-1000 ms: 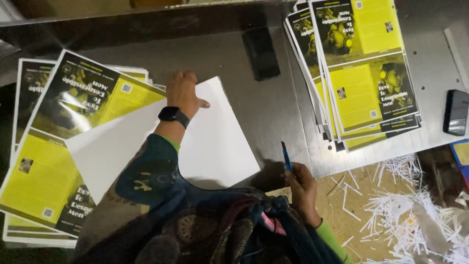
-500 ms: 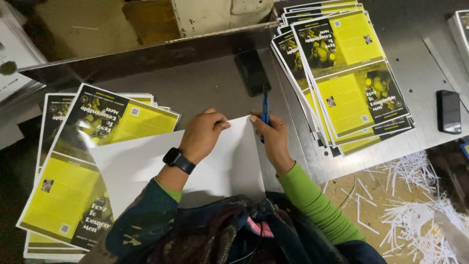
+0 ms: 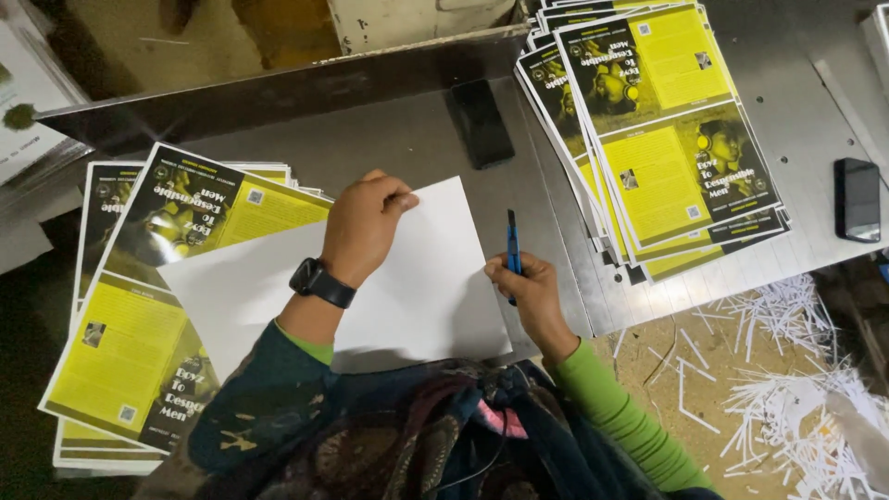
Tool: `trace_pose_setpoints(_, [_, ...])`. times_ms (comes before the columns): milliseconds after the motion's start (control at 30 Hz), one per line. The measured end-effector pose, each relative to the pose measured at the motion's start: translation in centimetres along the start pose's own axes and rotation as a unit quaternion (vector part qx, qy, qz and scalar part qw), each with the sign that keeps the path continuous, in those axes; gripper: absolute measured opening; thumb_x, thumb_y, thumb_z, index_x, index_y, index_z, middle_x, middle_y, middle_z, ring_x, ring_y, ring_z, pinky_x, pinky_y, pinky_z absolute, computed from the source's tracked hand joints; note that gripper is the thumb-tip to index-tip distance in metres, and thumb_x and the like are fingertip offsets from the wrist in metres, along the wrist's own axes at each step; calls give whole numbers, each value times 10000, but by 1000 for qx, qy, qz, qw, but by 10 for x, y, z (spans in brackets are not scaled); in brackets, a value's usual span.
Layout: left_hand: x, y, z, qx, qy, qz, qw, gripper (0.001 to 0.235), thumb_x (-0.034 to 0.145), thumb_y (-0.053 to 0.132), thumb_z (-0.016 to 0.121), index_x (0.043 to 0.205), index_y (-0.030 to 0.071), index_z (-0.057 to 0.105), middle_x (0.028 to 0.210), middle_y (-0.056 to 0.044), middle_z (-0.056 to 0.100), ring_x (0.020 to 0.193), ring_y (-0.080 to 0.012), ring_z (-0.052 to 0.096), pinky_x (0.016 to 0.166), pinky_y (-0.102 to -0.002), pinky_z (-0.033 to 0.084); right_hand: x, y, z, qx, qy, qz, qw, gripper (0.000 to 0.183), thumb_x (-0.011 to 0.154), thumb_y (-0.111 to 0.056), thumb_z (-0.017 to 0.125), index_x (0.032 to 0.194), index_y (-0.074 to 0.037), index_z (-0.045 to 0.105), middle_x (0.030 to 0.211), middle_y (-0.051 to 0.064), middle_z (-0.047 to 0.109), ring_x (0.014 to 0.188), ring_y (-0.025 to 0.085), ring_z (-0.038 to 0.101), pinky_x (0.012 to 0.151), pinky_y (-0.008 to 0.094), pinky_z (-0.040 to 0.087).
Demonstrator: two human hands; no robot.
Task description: Trimming the white edges off printed book covers using a manual craft knife on a workbench.
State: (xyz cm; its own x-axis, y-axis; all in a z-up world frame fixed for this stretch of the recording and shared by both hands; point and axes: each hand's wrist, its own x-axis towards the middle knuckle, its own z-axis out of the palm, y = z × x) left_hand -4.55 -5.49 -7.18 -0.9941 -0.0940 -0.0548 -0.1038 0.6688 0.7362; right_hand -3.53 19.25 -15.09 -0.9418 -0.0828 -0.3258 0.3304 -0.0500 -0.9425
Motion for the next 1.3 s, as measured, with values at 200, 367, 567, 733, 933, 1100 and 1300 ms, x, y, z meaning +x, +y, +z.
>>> trace_pose_setpoints(200, [7,5,-13,-18,58,16,998,147,915,243,674,897,101,703,812,-82,587,847,-318,650,774,-402,502,-30,27,-44,-48,16,32,998,134,729,0,798,843,19,730,576,64,587,501,91,482,498,200,369])
trace_pose_setpoints(367, [8,12,-25,-22,105,39,993,160,927,225,696,922,65,692,839,-101,590,862,-319,642,770,-395,490,-58,24,-78,-97,37,43,994,159,727,-32,821,865,10,754,626,115,648,577,143,565,579,255,454])
trace_pose_setpoints(567, [4,28,-53,-82,162,93,979,94,935,130,715,881,56,693,791,-74,546,790,-183,571,763,-330,460,-92,2,-142,-175,146,69,971,151,756,-61,749,887,14,737,623,130,621,546,162,492,552,265,387])
trace_pose_setpoints(733, [-18,60,-83,-77,191,178,962,109,987,87,681,900,33,646,821,-48,526,799,-159,505,760,-306,413,-110,-20,-205,-225,220,100,944,249,842,-167,694,1046,-24,692,945,150,642,846,246,543,786,363,420])
trace_pose_setpoints(933, [-41,100,-126,-257,246,336,872,279,1056,304,531,887,82,526,851,-23,472,797,-143,416,765,-281,324,-127,1,-290,-447,276,44,850,550,841,-81,741,1343,-14,529,1306,218,500,939,375,614,664,516,520])
trace_pose_setpoints(1100, [0,41,-186,-424,-4,541,726,224,1031,374,492,909,192,441,932,58,452,1003,-81,559,1191,-292,420,-132,2,-290,-400,280,62,870,540,872,-327,742,1319,-54,610,1047,163,718,1023,296,636,866,414,446])
trace_pose_setpoints(1300, [-4,71,-164,-549,-89,505,660,156,968,387,466,986,264,561,987,121,564,1132,-45,620,1186,-306,366,-140,-57,-210,-418,230,40,878,826,860,-134,676,1578,-117,267,1265,157,617,1037,360,620,848,551,469])
